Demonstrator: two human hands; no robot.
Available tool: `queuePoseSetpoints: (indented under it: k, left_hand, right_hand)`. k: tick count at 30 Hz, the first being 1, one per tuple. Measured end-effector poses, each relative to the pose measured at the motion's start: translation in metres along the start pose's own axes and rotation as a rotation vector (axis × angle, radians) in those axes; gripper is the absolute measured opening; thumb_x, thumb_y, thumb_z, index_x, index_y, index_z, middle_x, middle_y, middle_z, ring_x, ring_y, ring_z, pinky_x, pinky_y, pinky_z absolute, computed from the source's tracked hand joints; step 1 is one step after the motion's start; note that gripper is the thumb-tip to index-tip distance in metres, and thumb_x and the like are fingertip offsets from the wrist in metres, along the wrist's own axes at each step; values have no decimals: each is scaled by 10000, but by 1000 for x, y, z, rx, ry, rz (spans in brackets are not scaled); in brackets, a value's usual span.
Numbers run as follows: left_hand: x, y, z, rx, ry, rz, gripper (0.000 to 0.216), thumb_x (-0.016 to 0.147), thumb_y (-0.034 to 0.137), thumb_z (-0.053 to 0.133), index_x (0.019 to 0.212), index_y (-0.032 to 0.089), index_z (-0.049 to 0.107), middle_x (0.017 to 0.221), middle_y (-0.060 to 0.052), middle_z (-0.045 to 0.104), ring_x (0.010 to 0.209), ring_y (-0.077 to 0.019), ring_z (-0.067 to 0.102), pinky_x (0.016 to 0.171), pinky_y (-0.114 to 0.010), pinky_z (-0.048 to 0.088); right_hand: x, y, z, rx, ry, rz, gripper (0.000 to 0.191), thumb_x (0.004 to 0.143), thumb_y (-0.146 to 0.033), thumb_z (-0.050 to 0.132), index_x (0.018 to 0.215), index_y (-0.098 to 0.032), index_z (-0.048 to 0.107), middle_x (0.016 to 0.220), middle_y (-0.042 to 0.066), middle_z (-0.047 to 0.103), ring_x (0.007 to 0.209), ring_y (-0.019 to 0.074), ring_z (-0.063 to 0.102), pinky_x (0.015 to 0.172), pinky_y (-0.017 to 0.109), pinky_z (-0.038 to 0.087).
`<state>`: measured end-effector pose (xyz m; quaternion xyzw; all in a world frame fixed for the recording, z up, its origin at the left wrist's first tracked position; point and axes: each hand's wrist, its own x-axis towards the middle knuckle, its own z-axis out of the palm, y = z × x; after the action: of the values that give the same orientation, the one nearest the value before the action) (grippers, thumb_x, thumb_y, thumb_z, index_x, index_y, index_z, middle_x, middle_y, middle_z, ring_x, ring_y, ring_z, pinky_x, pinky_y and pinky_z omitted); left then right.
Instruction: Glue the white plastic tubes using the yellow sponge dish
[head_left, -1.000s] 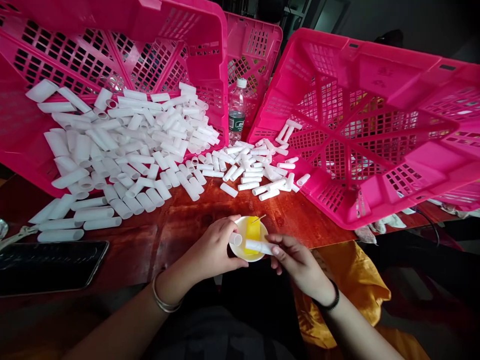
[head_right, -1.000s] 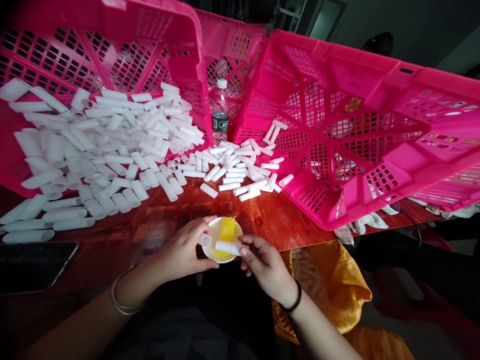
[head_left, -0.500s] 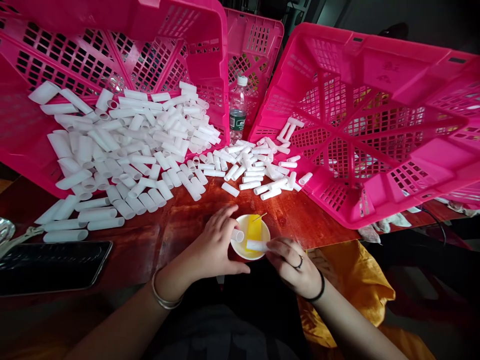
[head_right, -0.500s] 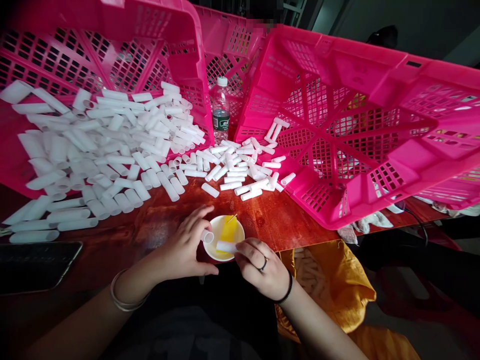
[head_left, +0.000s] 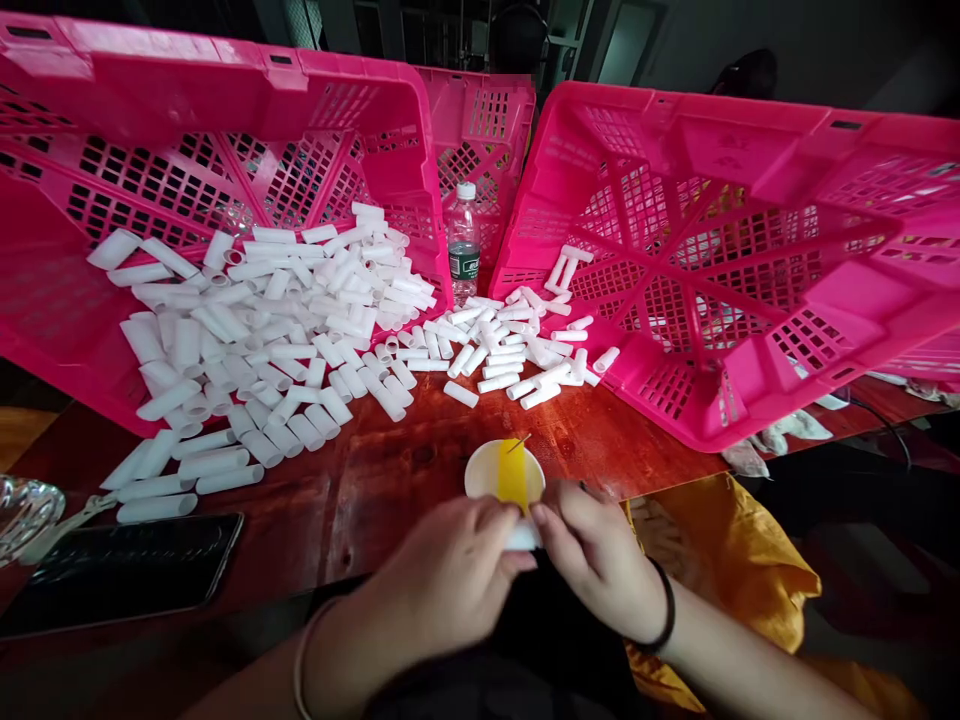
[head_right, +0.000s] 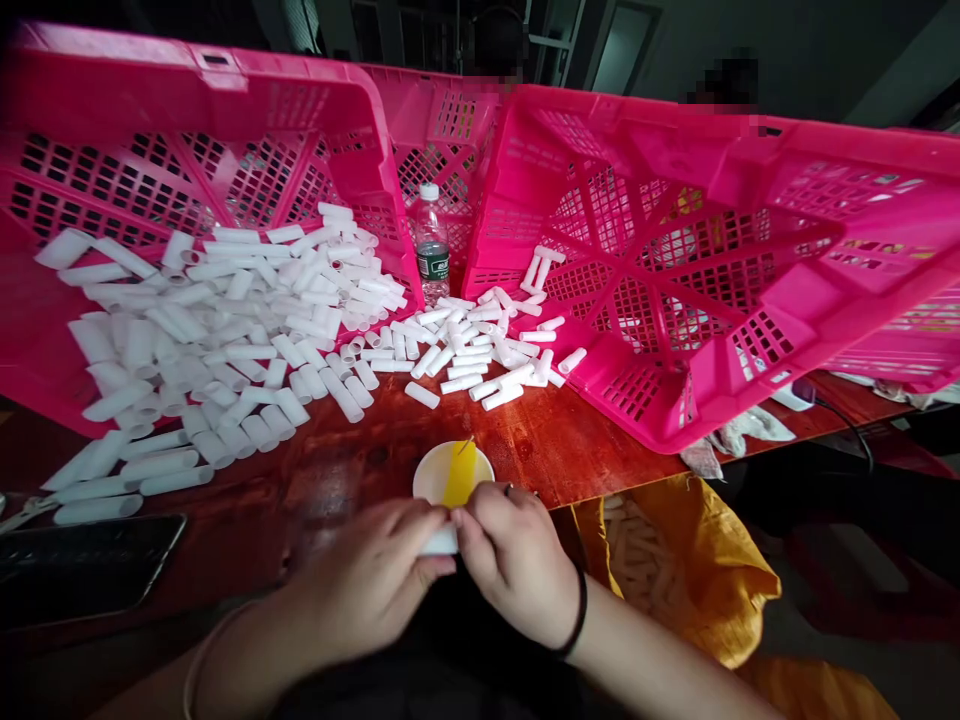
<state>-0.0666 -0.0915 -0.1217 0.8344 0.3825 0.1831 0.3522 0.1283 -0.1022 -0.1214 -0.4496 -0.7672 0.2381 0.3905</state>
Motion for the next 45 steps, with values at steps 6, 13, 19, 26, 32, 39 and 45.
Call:
queuePoseSetpoints:
  k: [6, 13, 19, 26, 32, 39, 45]
  left_hand:
    - [-10, 25, 33, -696, -532, -151, 565, 933, 600, 273, 1031, 149, 599, 670, -9, 488, 530, -125, 440, 498, -251, 413]
    - [20, -84, -67, 558, 319, -119, 414, 846, 103, 370, 1169, 187, 615, 1187, -127, 536, 1120, -302, 505, 1011, -472, 402]
    - [42, -134, -102, 599, 55, -89, 305, 795, 143, 474, 986, 218, 701, 984, -72, 564, 975, -245, 546, 912, -383, 465]
    - [9, -93, -72, 221, 206, -113, 213, 845, 350, 552, 1002, 218, 613, 1057, -60, 623, 1000, -235, 586, 920, -388, 471]
    - [-19, -85, -44, -374, 295, -281, 295, 831, 399, 593, 1043, 216, 500, 1089, -90, 677, 1001, -241, 656, 861, -376, 539]
    - [-20, -96, -33, 251, 222, -191, 341, 843, 223, 466, 1145, 235, 624, 1115, -79, 623, 1022, -248, 624, 921, -404, 505]
    - [-22, -88, -30, 515, 219, -197, 318, 863, 155, 391, 1079, 154, 624, 1101, -142, 625, 1040, -321, 596, 901, -519, 495]
  right_hand:
    - [-28, -12, -22, -194, -61, -396, 154, 926, -219, 430, 831, -235, 551, 604, 19, 603, 545, 162, 591, 588, 299, 505]
    - [-40, 41, -93, -806, -253, 129, 121, 852, -339, 587, 842, -238, 654, 745, 108, 672, 640, 262, 644, 541, 353, 475]
    - [71, 91, -37, -835, -317, 196, 368, 881, -17, 384, 1145, -125, 617, 1085, 150, 628, 942, 223, 629, 854, 316, 476]
    - [70, 110, -33, -776, -271, 202, 347, 950, -157, 400, 1265, -94, 529, 1129, 186, 616, 963, 265, 627, 840, 371, 499]
    - [5, 72, -31, -131, -265, -81, 385, 989, -214, 368, 1361, -229, 463, 1142, 102, 648, 1027, 198, 629, 872, 331, 537]
    - [-1, 76, 8, -264, 2, -161, 334, 927, -95, 437, 1223, -177, 570, 1093, 141, 612, 1003, 232, 618, 851, 388, 559]
    - [-1, 72, -1, -129, -88, -101, 226, 922, -162, 508, 1143, -179, 551, 1020, 107, 623, 913, 197, 644, 767, 324, 581]
